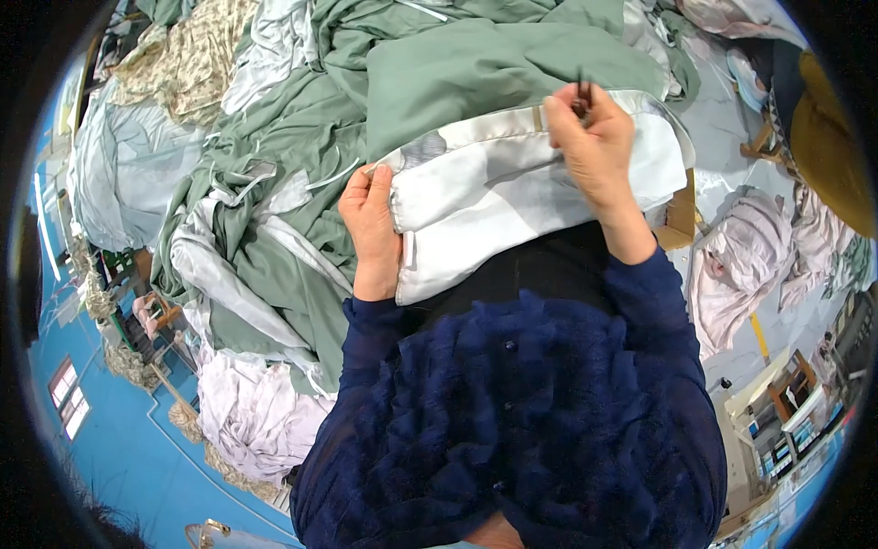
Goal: Trimming loose threads from fabric pieces using thread snips.
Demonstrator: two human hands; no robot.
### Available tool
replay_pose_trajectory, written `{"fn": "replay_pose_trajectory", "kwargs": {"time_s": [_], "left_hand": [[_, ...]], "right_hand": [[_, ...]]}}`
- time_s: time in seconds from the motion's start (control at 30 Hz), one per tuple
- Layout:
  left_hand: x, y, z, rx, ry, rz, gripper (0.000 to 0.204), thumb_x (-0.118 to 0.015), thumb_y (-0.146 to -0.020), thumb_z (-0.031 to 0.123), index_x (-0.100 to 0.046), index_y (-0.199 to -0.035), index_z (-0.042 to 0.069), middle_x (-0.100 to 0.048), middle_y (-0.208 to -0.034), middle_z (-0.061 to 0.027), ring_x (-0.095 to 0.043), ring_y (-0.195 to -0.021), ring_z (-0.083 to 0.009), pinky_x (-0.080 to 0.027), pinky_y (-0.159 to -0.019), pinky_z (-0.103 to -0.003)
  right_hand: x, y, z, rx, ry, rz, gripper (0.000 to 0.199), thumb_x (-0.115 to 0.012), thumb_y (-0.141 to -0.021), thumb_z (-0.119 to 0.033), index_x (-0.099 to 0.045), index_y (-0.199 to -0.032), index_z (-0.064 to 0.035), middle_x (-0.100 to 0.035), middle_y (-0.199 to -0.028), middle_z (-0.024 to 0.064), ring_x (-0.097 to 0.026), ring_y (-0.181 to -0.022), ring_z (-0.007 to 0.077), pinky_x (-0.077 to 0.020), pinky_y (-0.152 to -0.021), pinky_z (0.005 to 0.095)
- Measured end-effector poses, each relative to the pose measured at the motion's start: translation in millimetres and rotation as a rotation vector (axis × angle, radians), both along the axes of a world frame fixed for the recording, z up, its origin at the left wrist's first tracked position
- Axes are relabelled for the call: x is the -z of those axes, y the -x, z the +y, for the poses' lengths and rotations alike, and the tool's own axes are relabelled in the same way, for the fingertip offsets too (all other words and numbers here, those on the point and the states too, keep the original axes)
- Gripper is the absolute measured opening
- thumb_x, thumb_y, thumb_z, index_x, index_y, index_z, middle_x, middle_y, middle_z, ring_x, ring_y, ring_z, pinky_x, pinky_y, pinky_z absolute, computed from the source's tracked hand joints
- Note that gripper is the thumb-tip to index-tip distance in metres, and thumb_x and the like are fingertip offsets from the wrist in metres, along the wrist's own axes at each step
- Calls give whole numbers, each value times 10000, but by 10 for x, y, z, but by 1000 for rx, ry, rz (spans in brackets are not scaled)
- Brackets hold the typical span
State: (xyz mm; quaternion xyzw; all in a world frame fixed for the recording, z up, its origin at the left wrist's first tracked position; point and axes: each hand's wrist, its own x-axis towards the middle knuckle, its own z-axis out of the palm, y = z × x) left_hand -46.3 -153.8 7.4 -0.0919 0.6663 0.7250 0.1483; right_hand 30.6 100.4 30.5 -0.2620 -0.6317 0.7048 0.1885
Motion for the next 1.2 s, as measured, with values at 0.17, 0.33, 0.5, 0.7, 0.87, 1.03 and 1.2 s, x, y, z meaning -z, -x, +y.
{"fn": "replay_pose_trajectory", "kwargs": {"time_s": [0.17,0.33,0.5,0.7,0.87,1.03,1.2], "left_hand": [[3,20,13,-11,10,-3,118,-637,-953,91,-658,-956,-24,-642,-842,16,-516,-734,-32,-429,-672,-193],[28,21,28,-20,-23,-2,120,-640,-954,96,-659,-962,-23,-640,-841,17,-513,-728,-32,-430,-673,-193],[24,19,12,-39,-36,-8,98,-634,-956,84,-653,-960,-13,-643,-846,14,-539,-742,-38,-437,-680,-192],[-52,22,65,-15,-59,-23,91,-621,-965,81,-642,-980,-7,-644,-861,14,-550,-749,-39,-445,-682,-196],[-45,42,64,-48,-46,-39,74,-621,-965,74,-640,-923,17,-626,-837,33,-528,-729,-32,-437,-662,-199],[-76,53,48,-39,-49,-51,74,-621,-964,75,-643,-926,15,-631,-840,30,-543,-737,-39,-450,-668,-205],[-33,67,-65,-12,-98,-37,81,-620,-964,77,-655,-965,3,-660,-880,7,-578,-759,-55,-473,-694,-208]], "right_hand": [[68,-375,429,162,-626,-46,38,-636,-931,-60,-632,-947,-25,-572,-733,-33,-509,-627,43,-414,-586,196],[197,-1051,1095,500,-712,-157,59,-641,-939,-65,-644,-951,-7,-599,-755,-22,-541,-650,46,-455,-606,197],[165,-1927,1643,623,-932,-492,172,-681,-915,-190,-659,-920,-20,-620,-703,13,-566,-635,90,-470,-609,256],[527,-2973,1935,452,-1118,-1002,165,-674,-837,-126,-688,-956,-13,-687,-830,136,-661,-771,273,-513,-713,378],[736,-3010,1880,348,-1101,-942,457,-665,-825,-95,-610,-1278,-60,-686,-1114,168,-684,-924,289,-532,-835,360],[210,-1789,1476,394,-566,-507,437,-643,-917,-72,-565,-1347,-67,-674,-1157,72,-626,-794,72,-497,-630,209],[131,-845,1279,68,-621,-217,453,-658,-887,-24,-570,-1330,-55,-648,-1216,34,-557,-697,34,-490,-612,209]]}}
